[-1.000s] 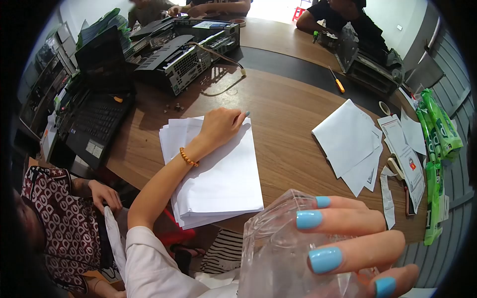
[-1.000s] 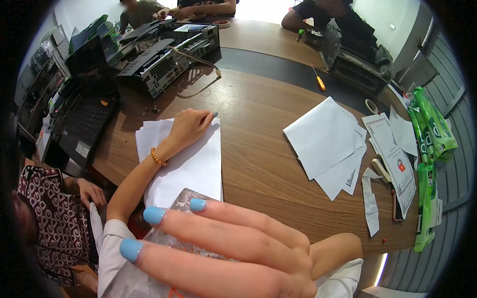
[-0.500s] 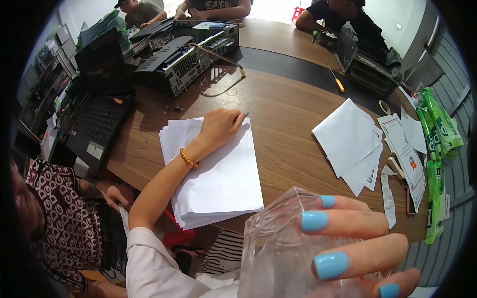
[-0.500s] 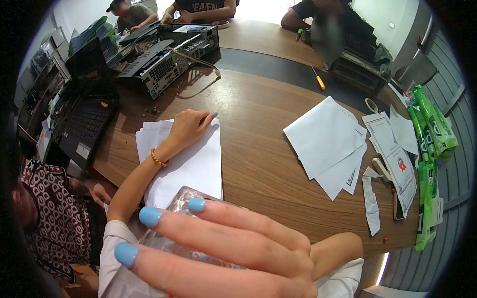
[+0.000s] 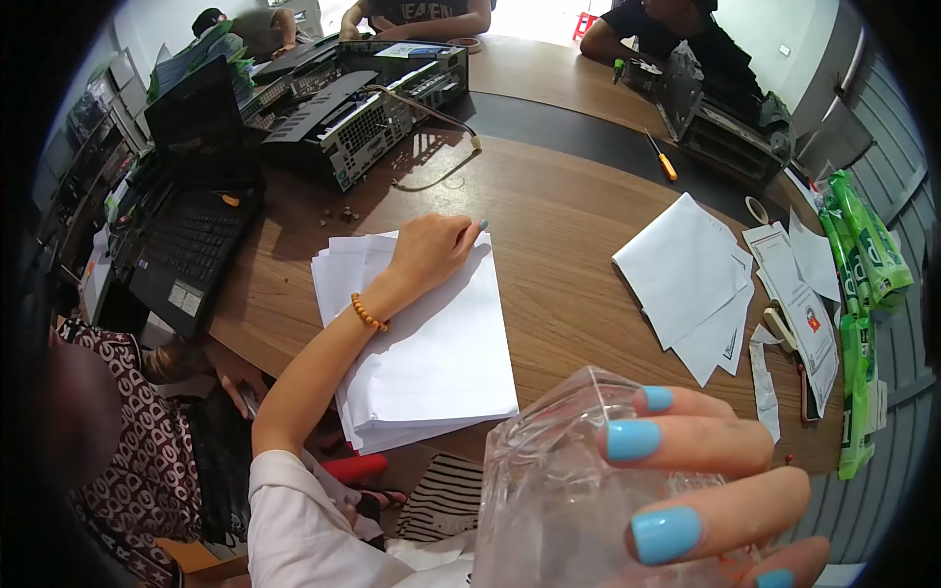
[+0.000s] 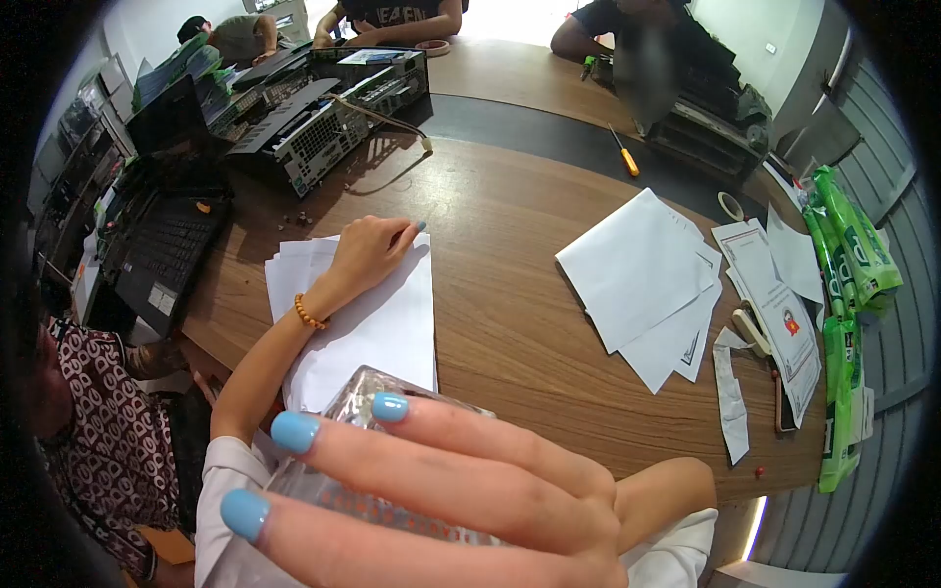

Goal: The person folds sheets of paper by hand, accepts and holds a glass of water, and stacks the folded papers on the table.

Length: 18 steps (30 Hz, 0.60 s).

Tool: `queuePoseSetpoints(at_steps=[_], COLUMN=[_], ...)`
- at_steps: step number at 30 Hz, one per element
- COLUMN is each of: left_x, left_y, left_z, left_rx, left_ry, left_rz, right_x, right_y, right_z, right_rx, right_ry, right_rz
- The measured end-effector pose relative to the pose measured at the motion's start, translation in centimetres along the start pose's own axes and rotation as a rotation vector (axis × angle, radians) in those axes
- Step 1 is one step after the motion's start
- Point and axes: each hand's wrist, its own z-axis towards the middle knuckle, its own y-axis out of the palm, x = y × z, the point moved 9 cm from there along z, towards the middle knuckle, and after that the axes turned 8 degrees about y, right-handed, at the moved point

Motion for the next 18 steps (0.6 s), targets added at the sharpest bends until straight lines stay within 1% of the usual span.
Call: queuePoseSetpoints(at_steps=[18], left_x=[-0.11], left_y=[0.11], left_z=[-0.03], left_rx=[-0.015], left_ry=[0.009], left_rz=[0.0], right_x=[0.73], right_y=[0.01], right_z=[0.33], right_rx=[-0.004], right_ry=[0.018], right_rz=[0.008])
